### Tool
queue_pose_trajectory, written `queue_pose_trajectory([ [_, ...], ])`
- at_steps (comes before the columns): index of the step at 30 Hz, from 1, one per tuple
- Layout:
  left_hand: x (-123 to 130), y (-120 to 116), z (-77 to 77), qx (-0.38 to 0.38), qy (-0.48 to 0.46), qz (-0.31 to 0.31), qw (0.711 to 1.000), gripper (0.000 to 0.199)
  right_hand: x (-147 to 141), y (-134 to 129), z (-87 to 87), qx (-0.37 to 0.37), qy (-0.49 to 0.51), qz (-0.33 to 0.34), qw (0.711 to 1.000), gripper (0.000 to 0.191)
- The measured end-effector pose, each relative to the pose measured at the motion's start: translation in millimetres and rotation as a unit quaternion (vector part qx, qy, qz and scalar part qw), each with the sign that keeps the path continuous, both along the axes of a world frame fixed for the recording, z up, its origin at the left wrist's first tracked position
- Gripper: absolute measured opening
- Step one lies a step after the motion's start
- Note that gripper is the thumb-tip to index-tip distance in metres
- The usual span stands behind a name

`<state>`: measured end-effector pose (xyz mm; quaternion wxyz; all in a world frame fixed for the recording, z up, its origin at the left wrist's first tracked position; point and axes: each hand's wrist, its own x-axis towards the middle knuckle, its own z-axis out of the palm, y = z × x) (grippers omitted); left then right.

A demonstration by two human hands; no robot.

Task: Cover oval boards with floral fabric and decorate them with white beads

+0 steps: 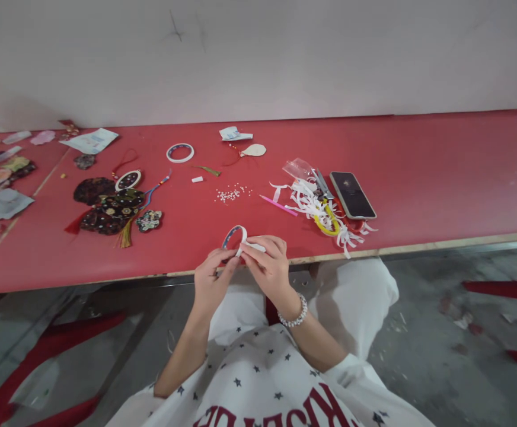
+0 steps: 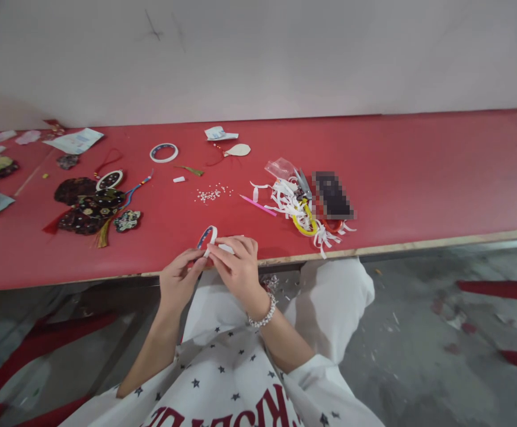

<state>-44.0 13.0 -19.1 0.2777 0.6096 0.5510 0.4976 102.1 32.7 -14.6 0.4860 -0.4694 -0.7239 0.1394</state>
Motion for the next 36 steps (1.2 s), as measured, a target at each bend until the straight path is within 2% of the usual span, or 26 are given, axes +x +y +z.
queue_pose_trajectory([
  [5,1.5,-3.0,-0.2,-0.036,-0.016,-0.005,0.999,0.016,-2.2,-2.1,-6.7,-0.03,0.054,0.01,0.998,0.012],
  [10,-0.2,-1.9,2.2,-0.052,0.003,-0.004,0.999,0.017,-2.9,-3.0,-5.7,-0.068,0.085,0.023,0.994,0.009],
  [18,-2.0,3.9,3.2,-0.039,0.057,-0.008,0.998,0.011,5.7,-8.5,-2.3,-0.087,0.058,0.007,0.994,0.01],
  [21,-2.4,7.6,-0.9,-0.03,0.065,0.033,0.997,0.013,7.4,-12.7,-2.5,-0.083,0.026,0.018,0.996,0.011],
  [26,-35.4,20.0,-4.6,0.01,0.088,0.177,0.98,0.017,29.0,-8.3,4.3,-0.048,0.118,-0.072,0.989,0.007],
  [28,-49.9,24.8,-5.0,0.023,0.12,0.176,0.977,0.014,39.0,-0.9,6.2,-0.07,0.07,-0.051,0.994,0.008],
  [30,-56.1,28.2,-7.1,0.033,0.155,0.136,0.978,0.013,43.7,8.5,4.4,-0.098,-0.017,-0.013,0.995,0.034],
  [32,-53.4,29.6,-10.7,0.04,0.183,0.104,0.977,0.013,43.1,18.2,-0.4,-0.125,-0.093,0.028,0.987,0.051],
  [36,-34.7,23.9,-12.6,0.059,0.19,0.109,0.974,0.026,38.0,31.1,-8.3,-0.158,-0.136,0.068,0.976,0.047],
])
